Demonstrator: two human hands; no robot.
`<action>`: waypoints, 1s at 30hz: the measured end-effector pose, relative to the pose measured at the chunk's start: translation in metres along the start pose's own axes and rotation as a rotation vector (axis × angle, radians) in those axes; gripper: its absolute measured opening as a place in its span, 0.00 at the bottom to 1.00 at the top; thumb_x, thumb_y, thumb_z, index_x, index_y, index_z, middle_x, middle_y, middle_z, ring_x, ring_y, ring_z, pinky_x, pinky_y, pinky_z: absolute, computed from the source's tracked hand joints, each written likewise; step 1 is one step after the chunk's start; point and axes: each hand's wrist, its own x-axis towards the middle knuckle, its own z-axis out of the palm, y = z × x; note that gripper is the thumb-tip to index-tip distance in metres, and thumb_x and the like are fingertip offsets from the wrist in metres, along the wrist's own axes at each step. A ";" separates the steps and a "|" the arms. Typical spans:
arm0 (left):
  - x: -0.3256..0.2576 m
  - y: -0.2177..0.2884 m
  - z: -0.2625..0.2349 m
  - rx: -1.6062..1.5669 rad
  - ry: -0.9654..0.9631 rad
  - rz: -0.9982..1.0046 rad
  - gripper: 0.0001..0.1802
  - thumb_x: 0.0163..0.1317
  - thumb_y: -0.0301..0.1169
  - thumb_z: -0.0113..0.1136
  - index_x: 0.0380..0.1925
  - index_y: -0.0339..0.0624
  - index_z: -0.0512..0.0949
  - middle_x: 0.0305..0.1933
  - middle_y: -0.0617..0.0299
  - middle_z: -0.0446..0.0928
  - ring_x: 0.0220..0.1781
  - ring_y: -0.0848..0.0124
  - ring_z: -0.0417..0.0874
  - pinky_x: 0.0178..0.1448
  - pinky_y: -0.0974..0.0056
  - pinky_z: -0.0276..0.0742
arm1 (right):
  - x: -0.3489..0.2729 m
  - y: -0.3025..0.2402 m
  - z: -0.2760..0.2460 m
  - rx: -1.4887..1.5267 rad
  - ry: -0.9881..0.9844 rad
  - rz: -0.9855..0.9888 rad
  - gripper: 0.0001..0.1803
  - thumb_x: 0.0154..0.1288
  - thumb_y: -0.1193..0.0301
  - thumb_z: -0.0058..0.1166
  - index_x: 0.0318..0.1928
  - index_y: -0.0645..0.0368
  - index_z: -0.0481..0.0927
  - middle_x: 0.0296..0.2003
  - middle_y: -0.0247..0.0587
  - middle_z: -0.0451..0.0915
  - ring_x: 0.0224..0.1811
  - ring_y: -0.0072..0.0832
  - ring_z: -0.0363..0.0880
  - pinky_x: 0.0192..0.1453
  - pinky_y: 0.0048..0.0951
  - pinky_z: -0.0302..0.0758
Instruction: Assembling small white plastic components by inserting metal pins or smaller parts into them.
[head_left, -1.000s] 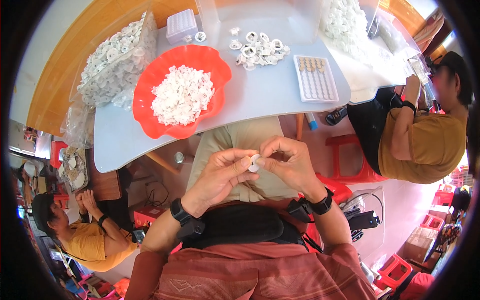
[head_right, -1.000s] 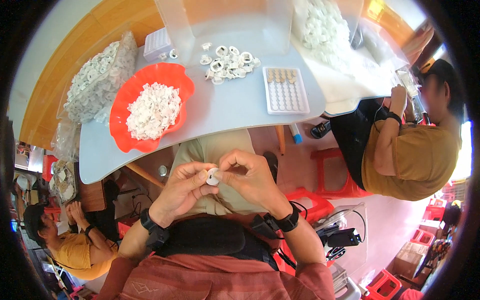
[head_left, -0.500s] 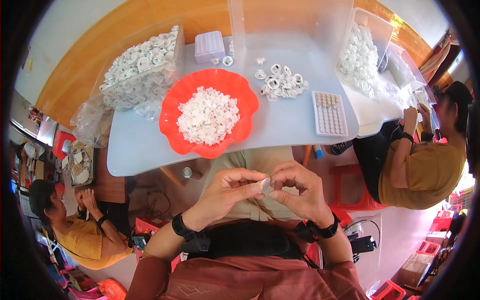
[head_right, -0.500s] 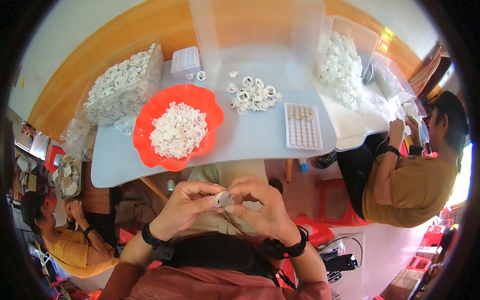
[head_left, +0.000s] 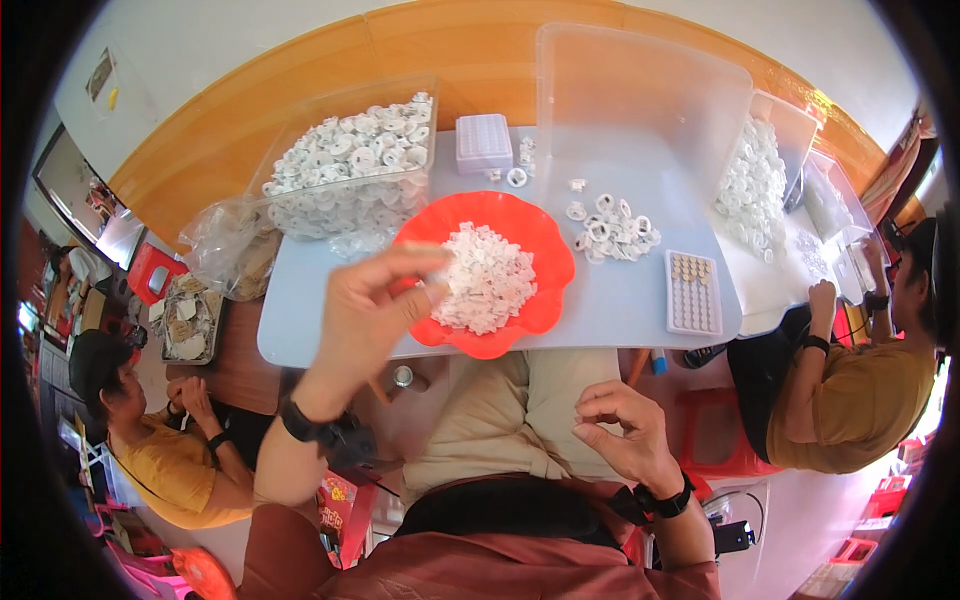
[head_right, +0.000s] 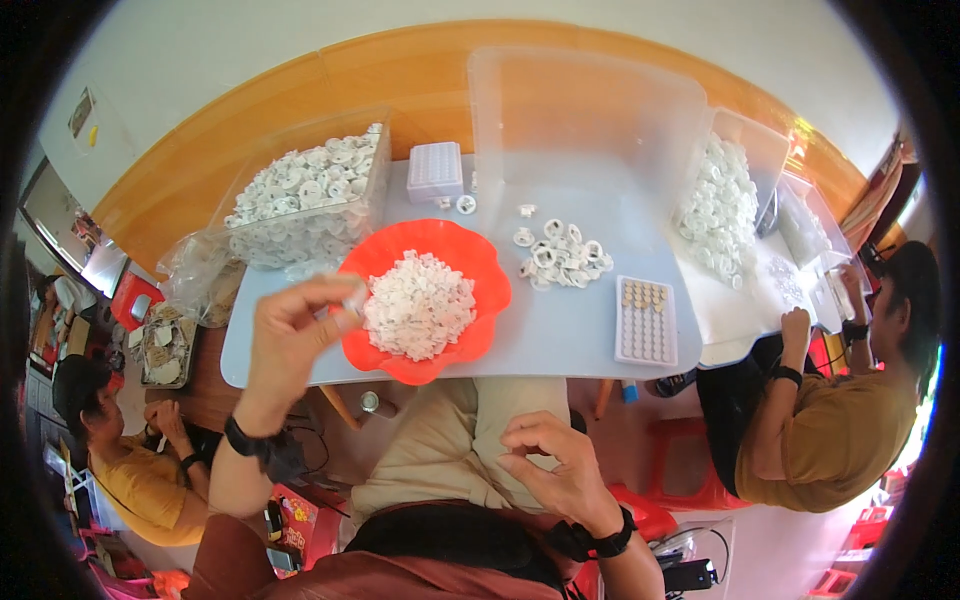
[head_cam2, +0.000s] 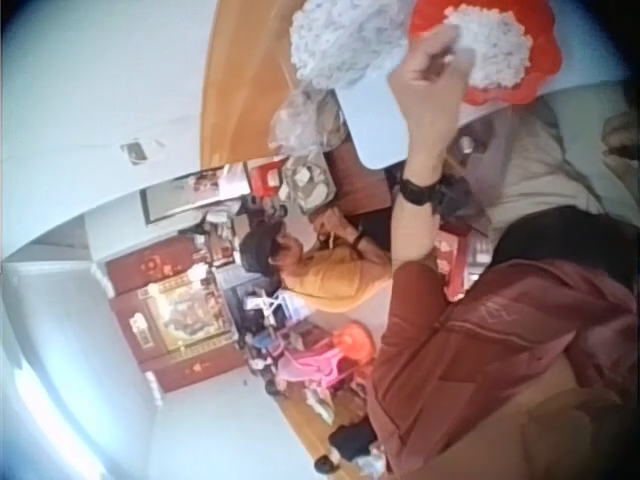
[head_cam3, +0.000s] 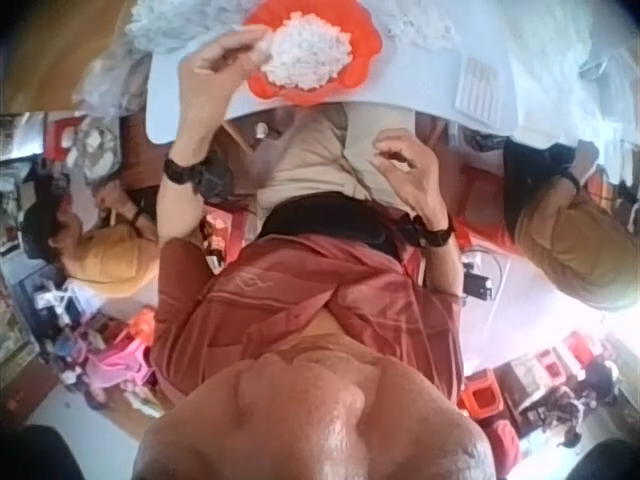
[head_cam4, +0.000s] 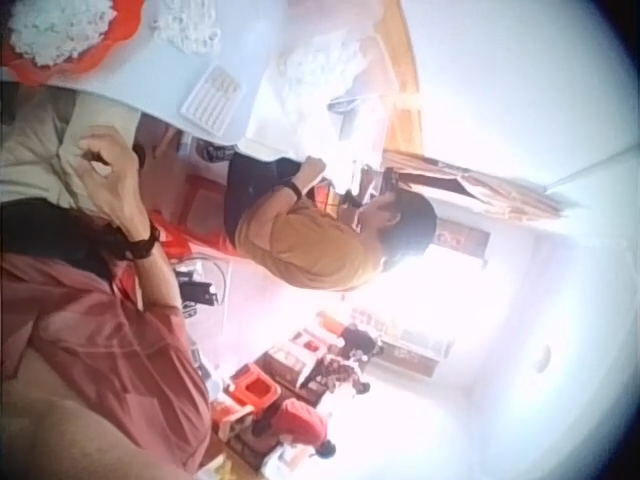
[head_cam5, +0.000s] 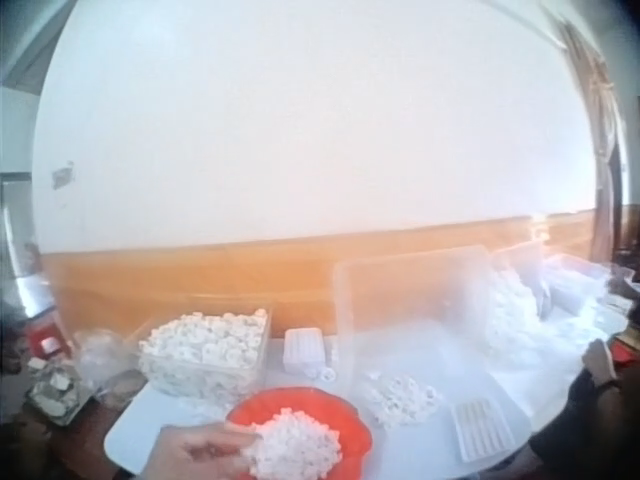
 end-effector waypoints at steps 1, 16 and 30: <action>0.011 0.002 -0.012 0.162 0.067 0.135 0.12 0.62 0.21 0.65 0.47 0.35 0.82 0.51 0.59 0.81 0.49 0.78 0.79 0.50 0.71 0.79 | 0.000 0.000 0.000 -0.014 0.007 0.018 0.11 0.58 0.83 0.64 0.42 0.63 0.81 0.42 0.42 0.80 0.37 0.23 0.79 0.43 0.24 0.77; 0.147 0.008 -0.139 0.673 0.448 0.182 0.14 0.60 0.30 0.68 0.43 0.32 0.82 0.41 0.57 0.84 0.40 0.72 0.83 0.46 0.69 0.79 | 0.007 0.005 0.004 -0.020 -0.046 0.117 0.10 0.60 0.82 0.63 0.42 0.63 0.82 0.43 0.43 0.81 0.41 0.24 0.81 0.47 0.25 0.79; 0.149 -0.030 -0.141 0.679 0.355 0.192 0.19 0.63 0.29 0.64 0.53 0.31 0.79 0.57 0.49 0.79 0.57 0.66 0.81 0.58 0.64 0.78 | 0.010 0.015 0.003 -0.103 -0.088 0.158 0.11 0.58 0.82 0.63 0.42 0.63 0.81 0.42 0.44 0.82 0.44 0.32 0.82 0.50 0.29 0.77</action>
